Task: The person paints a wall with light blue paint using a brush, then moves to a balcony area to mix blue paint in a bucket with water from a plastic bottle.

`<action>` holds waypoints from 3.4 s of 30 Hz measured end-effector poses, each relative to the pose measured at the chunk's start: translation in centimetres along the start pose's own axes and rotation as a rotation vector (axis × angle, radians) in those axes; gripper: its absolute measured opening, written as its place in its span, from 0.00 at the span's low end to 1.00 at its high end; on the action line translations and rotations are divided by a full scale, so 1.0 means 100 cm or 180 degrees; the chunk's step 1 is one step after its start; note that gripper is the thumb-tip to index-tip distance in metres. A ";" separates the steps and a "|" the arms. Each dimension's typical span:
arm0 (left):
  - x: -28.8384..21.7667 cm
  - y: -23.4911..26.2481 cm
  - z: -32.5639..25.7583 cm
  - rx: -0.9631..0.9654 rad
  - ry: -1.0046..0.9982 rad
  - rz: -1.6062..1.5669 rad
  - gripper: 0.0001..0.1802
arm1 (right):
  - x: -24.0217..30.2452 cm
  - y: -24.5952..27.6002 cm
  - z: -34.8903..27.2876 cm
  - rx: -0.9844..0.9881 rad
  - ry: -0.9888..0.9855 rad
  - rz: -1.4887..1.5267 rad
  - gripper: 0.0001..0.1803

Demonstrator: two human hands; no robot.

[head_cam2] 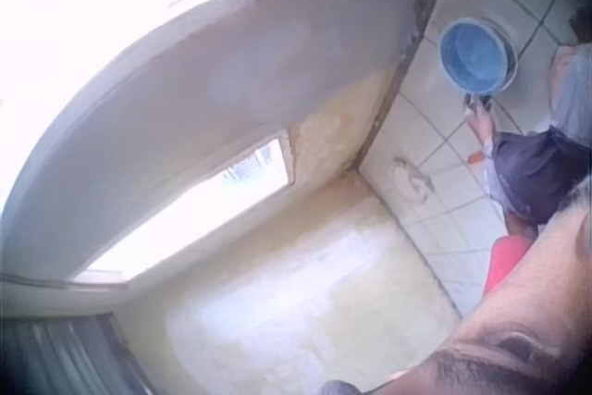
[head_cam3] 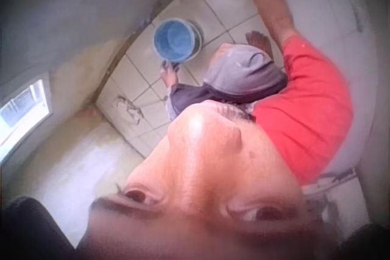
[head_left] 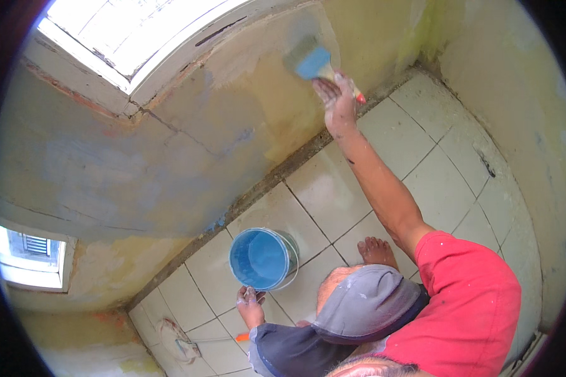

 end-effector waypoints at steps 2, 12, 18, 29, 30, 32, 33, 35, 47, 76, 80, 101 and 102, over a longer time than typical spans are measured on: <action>0.000 -0.001 0.001 0.0022 0.0004 0.0016 0.22 | 0.003 0.020 -0.005 0.0111 0.0079 -0.0122 0.17; 0.001 0.000 0.001 0.0066 0.0043 -0.0004 0.22 | 0.025 -0.055 0.008 0.0338 0.0177 0.0436 0.16; 0.000 0.000 -0.002 -0.0025 0.0030 0.0047 0.21 | -0.004 0.059 -0.016 -0.0262 -0.0077 -0.0375 0.20; -0.001 0.000 -0.003 -0.0065 0.0064 -0.0018 0.20 | 0.010 -0.037 -0.003 0.0456 0.0036 0.0139 0.22; -0.001 -0.001 -0.003 -0.0054 0.0065 -0.0035 0.20 | -0.011 -0.019 -0.001 0.0254 -0.0123 0.0170 0.22; -0.004 -0.002 0.000 -0.0046 0.0010 -0.0099 0.20 | -0.037 0.036 0.002 -0.0002 -0.0138 -0.0082 0.22; -0.003 -0.002 -0.002 -0.0038 0.0007 -0.0117 0.20 | -0.052 0.066 0.005 -0.0200 -0.0209 -0.0204 0.22; -0.003 -0.002 -0.002 -0.0018 0.0041 0.0003 0.20 | -0.064 0.134 0.008 -0.0630 -0.0272 -0.0528 0.19; -0.009 0.000 -0.011 -0.0081 0.0030 -0.0047 0.22 | 0.045 -0.029 0.008 0.0119 0.1101 -0.1177 0.13; -0.010 0.002 -0.011 -0.0121 0.0058 -0.0082 0.17 | 0.037 0.022 0.056 0.0538 0.0423 -0.0110 0.24; -0.010 0.003 -0.011 -0.0185 0.0086 -0.0213 0.17 | -0.024 0.121 0.080 -0.0310 -0.0368 -0.0237 0.33; -0.005 0.000 -0.008 -0.0269 0.0011 -0.0350 0.20 | -0.123 0.052 -0.345 0.5414 0.0316 -0.4782 0.13; -0.004 0.001 -0.008 -0.0323 -0.0017 -0.0382 0.19 | -0.139 0.061 -0.350 0.5613 0.0434 -0.4934 0.13</action>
Point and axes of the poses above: each hand's wrist, its own z-axis towards the middle knuckle, its own y-axis out of the back of the hand, x = y × z, the point moved 7 cm from there along z, towards the middle knuckle, and after that the axes turned 13 degrees about -x, right-handed, at the moved point
